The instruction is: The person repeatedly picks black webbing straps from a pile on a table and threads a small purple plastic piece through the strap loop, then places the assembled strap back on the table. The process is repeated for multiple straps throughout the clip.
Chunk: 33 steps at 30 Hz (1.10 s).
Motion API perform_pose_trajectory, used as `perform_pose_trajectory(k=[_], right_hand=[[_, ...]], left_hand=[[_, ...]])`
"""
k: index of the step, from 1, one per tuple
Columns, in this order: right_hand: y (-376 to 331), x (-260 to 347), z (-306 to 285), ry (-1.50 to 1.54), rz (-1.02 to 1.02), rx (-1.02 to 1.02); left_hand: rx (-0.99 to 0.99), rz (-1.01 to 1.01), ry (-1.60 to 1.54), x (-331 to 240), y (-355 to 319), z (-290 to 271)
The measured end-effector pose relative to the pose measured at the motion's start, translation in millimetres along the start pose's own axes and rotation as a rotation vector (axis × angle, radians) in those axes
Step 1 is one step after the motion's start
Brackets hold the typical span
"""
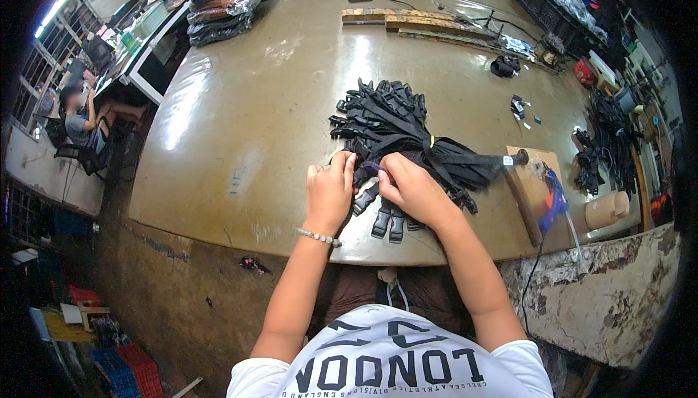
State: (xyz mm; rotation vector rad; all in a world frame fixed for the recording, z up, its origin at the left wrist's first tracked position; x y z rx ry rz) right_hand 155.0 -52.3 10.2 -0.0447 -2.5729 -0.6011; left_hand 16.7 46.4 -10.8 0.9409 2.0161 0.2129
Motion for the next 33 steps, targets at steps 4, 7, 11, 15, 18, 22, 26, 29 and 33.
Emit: perform_pose_trajectory(k=[4, 7, 11, 15, 18, 22, 26, 29, 33], right_hand=[[-0.1, 0.6, 4.6, -0.080, -0.054, -0.047], [-1.1, -0.9, 4.8, -0.071, -0.029, -0.019], [-1.1, -2.5, 3.8, -0.051, 0.002, 0.014], [-0.2, -3.9, 2.6, -0.024, 0.016, 0.040], [0.3, -5.9, -0.2, 0.021, 0.023, 0.073], [0.1, -13.1, -5.6, 0.126, 0.178, 0.186], [2.4, -14.5, -11.3, 0.394, 0.287, 0.072], [3.0, -17.0, -15.0, 0.470, 0.352, -0.045], [3.4, -21.4, -12.4, 0.521, 0.413, -0.112]], left_hand=[[-0.050, -0.005, 0.030, 1.9, -2.4, 5.1], [-0.066, -0.006, 0.054, 2.8, -2.6, 6.7], [-0.078, -0.012, 0.064, 4.0, -2.8, 7.2], [-0.073, -0.016, 0.063, 5.4, -4.1, 8.4], [-0.077, -0.033, 0.047, 5.0, -3.4, 8.8], [-0.121, -0.210, -0.032, 8.1, 3.0, -2.4], [-0.233, -0.122, 0.002, 3.7, 9.6, -27.2], [0.010, 0.116, -0.250, -7.6, 16.4, -25.0], [0.246, 0.160, -0.103, -16.3, 28.4, -16.6]])
Point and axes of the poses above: each hand's wrist, its own y-axis towards the middle knuckle, its own z-axis out of the palm, x = y × z, the point moved 2 cm from there along y, towards the middle knuckle, and after that the axes turned 15 degrees about -y, right-handed, at the moved point
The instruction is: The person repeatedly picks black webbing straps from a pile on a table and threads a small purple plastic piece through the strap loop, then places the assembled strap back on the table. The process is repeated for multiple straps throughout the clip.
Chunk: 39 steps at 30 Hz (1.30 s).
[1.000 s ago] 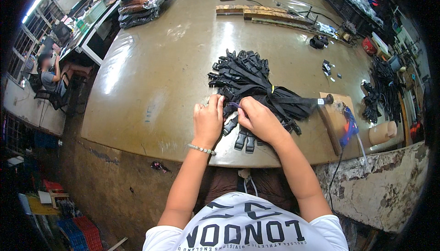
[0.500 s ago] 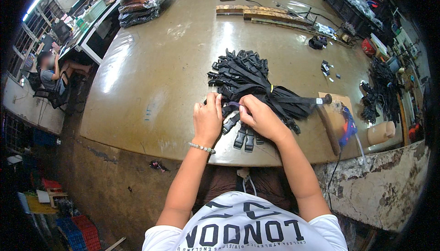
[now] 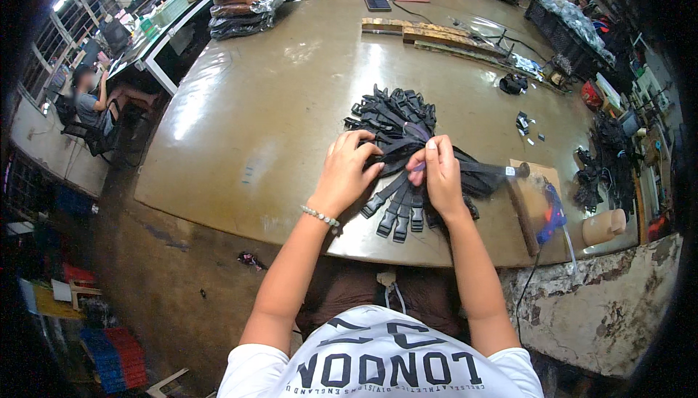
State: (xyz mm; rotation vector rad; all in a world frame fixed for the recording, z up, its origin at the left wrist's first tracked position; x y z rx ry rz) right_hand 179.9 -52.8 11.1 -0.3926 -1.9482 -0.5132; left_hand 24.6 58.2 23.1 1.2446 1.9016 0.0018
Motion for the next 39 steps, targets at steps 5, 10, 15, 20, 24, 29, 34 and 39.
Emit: perform_pose_trajectory(k=[5, 10, 15, 20, 24, 29, 34, 39], right_hand=[[0.5, -3.7, 8.0, -0.102, -0.126, -0.082], [-1.0, -2.8, 6.9, -0.203, -0.133, -0.037], [0.0, -5.8, 6.7, -0.142, -0.038, 0.033], [1.5, -13.3, 8.6, -0.218, -0.043, -0.002], [1.8, -15.8, 3.1, -0.183, 0.009, 0.062], [-0.7, -6.2, 0.8, -0.295, -0.041, 0.101], [-1.9, 1.0, 4.4, -0.409, -0.013, 0.075], [-3.2, 1.2, 7.4, -0.465, -0.088, 0.068]], left_hand=[[0.079, -0.082, 0.029, -6.0, -1.6, -5.0], [0.128, -0.120, 0.133, -12.8, -2.7, 8.8], [0.059, -0.168, 0.065, -10.3, 6.6, 27.6], [-0.215, -0.203, -0.217, -3.6, -2.4, 29.2], [-0.332, -0.247, -0.268, 2.8, -9.8, 32.1], [-0.334, -0.152, -0.180, 5.4, -9.3, 34.0], [-0.300, -0.154, -0.207, 6.1, -9.9, 36.6], [-0.279, -0.131, -0.202, 7.5, -12.4, 41.0]])
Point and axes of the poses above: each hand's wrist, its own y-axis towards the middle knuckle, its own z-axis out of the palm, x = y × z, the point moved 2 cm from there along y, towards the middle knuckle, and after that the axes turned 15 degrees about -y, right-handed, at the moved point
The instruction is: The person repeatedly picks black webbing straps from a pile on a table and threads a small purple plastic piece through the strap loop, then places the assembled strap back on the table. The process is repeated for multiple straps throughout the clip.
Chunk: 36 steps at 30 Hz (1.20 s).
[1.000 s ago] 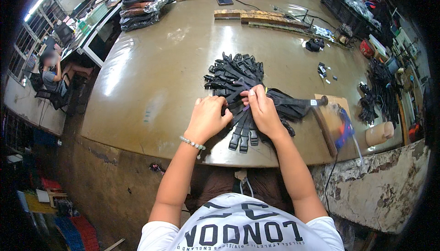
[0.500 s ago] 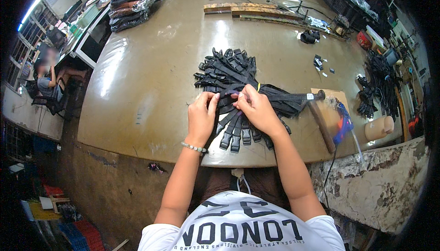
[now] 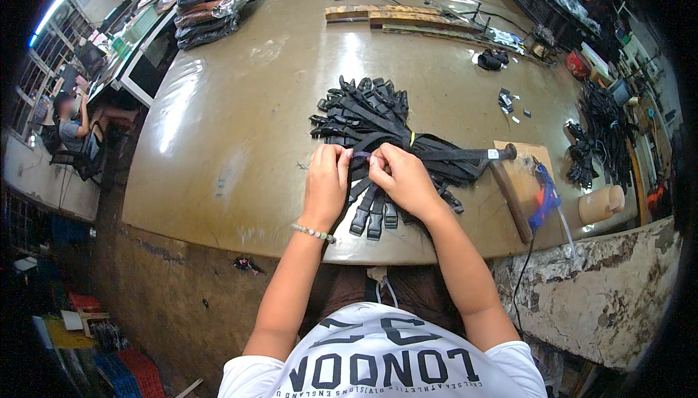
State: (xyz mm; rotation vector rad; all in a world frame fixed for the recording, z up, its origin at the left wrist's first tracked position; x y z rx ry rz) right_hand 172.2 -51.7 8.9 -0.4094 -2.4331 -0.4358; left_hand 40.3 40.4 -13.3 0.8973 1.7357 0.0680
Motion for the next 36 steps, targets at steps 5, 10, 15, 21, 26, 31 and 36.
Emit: perform_pose_trajectory(k=[5, 10, 15, 21, 26, 31, 36], right_hand=[[0.9, -8.6, 0.3, 0.033, -0.042, 0.050], [4.7, -18.5, 2.2, 0.544, 0.118, -0.025], [6.3, -17.2, 2.8, 0.556, 0.088, 0.020], [7.5, -21.4, -18.7, 0.891, 0.184, -0.308], [6.6, -23.7, -22.2, 0.898, 0.157, -0.221], [10.6, -23.6, -7.9, 0.746, 0.196, -0.115], [4.6, -16.5, -8.5, 0.701, 0.169, 0.064]], left_hand=[[0.016, -0.076, 0.016, 1.8, 0.3, 2.6], [-0.232, -0.048, -0.011, 1.9, 1.0, -8.6], [-0.151, -0.277, -0.183, 6.9, -4.0, -21.8], [-0.190, -0.003, 0.028, -9.7, 4.3, -35.3], [0.154, 0.176, 0.404, -36.2, -7.6, -22.3], [0.283, 0.161, 0.355, -49.6, -17.9, -23.4], [0.247, 0.067, 0.339, -47.9, -26.6, -22.8]])
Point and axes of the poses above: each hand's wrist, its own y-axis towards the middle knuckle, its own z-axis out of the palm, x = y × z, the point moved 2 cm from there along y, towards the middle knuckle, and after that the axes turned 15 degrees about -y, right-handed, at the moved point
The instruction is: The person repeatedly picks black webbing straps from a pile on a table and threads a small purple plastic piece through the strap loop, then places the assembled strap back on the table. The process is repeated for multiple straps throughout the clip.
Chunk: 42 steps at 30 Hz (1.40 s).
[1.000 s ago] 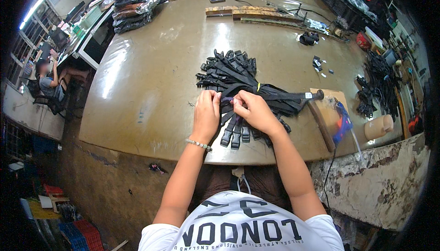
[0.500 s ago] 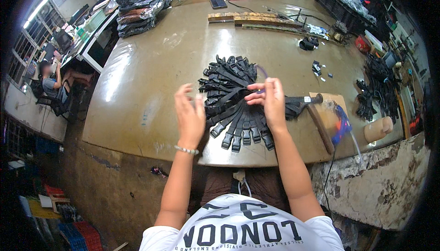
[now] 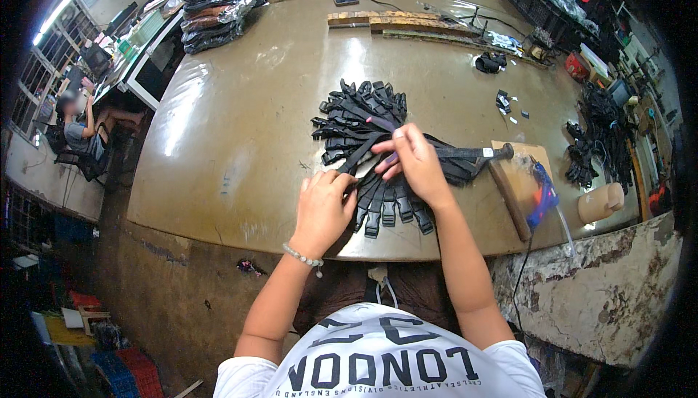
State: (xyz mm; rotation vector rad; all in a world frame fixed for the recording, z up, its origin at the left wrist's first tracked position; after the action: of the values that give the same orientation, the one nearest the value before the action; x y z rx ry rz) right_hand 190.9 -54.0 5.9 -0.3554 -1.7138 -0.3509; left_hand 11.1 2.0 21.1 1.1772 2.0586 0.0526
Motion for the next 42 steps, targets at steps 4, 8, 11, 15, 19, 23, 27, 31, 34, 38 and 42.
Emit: perform_pose_trajectory(k=[4, 8, 11, 15, 19, 23, 27, 31, 34, 38, 42], right_hand=[[-9.0, 6.2, 7.0, -0.206, 0.047, 0.236], [-9.7, 8.7, 2.1, -0.314, 0.006, 0.246], [-10.2, 5.9, -1.0, -0.334, 0.008, 0.318], [-11.4, 4.7, -4.0, -0.412, 0.022, 0.335], [-15.0, 11.0, -4.3, -0.516, -0.051, 0.338], [-16.9, 16.8, -3.7, -0.574, -0.104, 0.317], [-17.0, 16.4, -1.4, -0.587, -0.170, 0.312], [-16.7, 12.2, 0.6, -0.619, -0.195, 0.326], [-16.5, 11.8, 1.5, -0.629, -0.214, 0.321], [-15.8, 13.7, 1.8, -0.438, -0.045, 0.277], [-13.2, 16.5, 9.0, -0.269, 0.003, 0.207]], left_hand=[[-0.071, 0.007, 0.000, 1.4, -8.1, 6.1], [-0.107, -0.012, -0.097, 7.5, -13.4, 4.9], [-0.106, -0.003, -0.080, 7.2, -19.9, 2.7], [-0.149, -0.027, -0.064, -1.0, -31.4, 3.1], [-0.059, -0.240, -0.196, 4.1, -28.0, 3.0], [0.030, -0.255, -0.225, 7.7, -21.2, -1.3], [0.055, -0.289, -0.214, 6.5, -20.1, -2.8], [0.028, -0.271, -0.218, 5.4, -21.5, -2.5], [-0.014, -0.300, -0.330, 8.3, -21.1, -3.4], [-0.197, -0.456, -0.524, 21.2, -11.6, -7.1], [0.006, -0.129, -0.391, 27.4, 8.0, -2.6]])
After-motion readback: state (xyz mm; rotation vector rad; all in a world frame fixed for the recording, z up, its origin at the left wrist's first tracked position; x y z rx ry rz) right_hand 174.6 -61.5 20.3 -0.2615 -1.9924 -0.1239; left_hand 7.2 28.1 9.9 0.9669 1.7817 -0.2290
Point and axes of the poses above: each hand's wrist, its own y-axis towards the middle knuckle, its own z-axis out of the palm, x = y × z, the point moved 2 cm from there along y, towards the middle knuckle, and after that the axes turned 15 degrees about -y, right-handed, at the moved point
